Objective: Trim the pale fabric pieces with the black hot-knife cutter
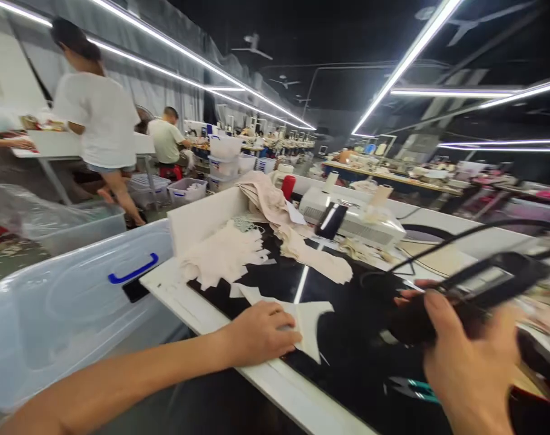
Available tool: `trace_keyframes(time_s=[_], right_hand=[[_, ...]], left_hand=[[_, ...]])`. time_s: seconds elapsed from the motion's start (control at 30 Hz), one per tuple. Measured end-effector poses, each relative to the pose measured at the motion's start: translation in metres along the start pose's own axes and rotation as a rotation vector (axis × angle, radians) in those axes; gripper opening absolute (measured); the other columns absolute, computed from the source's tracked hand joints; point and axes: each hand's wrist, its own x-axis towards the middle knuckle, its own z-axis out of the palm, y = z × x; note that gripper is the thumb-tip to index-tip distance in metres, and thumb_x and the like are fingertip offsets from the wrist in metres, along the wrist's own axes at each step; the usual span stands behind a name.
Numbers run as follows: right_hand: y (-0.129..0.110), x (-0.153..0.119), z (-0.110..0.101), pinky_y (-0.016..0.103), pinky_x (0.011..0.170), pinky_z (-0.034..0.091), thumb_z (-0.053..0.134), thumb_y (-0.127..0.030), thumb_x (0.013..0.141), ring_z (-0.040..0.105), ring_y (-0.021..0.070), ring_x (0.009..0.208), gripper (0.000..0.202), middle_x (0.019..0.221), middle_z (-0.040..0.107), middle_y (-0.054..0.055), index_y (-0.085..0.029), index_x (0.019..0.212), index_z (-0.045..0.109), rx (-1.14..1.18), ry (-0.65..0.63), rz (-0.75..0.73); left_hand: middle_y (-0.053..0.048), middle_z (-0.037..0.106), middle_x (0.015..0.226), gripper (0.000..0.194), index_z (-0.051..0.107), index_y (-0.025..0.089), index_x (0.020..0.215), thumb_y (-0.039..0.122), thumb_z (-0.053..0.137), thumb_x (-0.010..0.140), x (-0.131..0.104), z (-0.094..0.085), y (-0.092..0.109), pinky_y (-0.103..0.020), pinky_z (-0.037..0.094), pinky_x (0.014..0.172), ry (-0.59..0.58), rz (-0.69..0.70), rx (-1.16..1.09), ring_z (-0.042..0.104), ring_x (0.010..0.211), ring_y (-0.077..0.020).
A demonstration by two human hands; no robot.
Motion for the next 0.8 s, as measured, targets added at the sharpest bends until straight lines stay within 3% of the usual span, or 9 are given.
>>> trace_keyframes(time_s=[0.1,0.33,0.63,0.8], right_hand=[[-0.008,0.004,0.010,0.037,0.080,0.061,0.088,-0.042,0.082,0.072,0.0180,0.077,0.044,0.105,0.074,0.001,-0.026,0.113,0.061,0.136,0.044,0.157],[-0.025,-0.009,0.025,0.032,0.061,0.057,0.083,-0.039,0.086,0.067,0.0150,0.061,0.041,0.089,0.070,-0.004,-0.028,0.117,0.058,0.352,-0.131,0.132],[-0.038,-0.042,0.043,0.030,0.052,0.055,0.079,-0.041,0.088,0.063,0.0144,0.057,0.043,0.080,0.067,-0.004,-0.028,0.123,0.057,0.554,-0.104,0.137],[-0.038,-0.050,0.050,0.031,0.053,0.055,0.078,-0.043,0.089,0.062,0.0142,0.057,0.044,0.080,0.066,-0.005,-0.029,0.124,0.055,0.550,-0.076,0.123]], left_hand=[[-0.006,0.073,0.117,0.017,0.067,0.021,0.122,0.026,0.058,0.109,-0.001,-0.009,-0.004,-0.035,0.052,0.098,0.017,0.022,-0.089,0.066,0.103,-0.0204],[-0.005,0.073,0.115,0.018,0.065,0.019,0.122,0.024,0.065,0.105,0.005,-0.015,0.001,-0.034,0.054,0.098,0.005,0.047,-0.126,0.069,0.106,-0.0189],[-0.004,0.070,0.093,0.011,0.064,0.016,0.095,0.021,0.064,0.104,0.033,-0.001,0.012,-0.032,0.056,0.091,-0.041,0.246,-0.069,0.068,0.090,-0.0190],[-0.003,0.071,0.088,0.020,0.065,0.018,0.089,0.016,0.056,0.107,0.033,0.002,0.014,-0.029,0.054,0.086,-0.054,0.095,-0.227,0.067,0.087,-0.0168]])
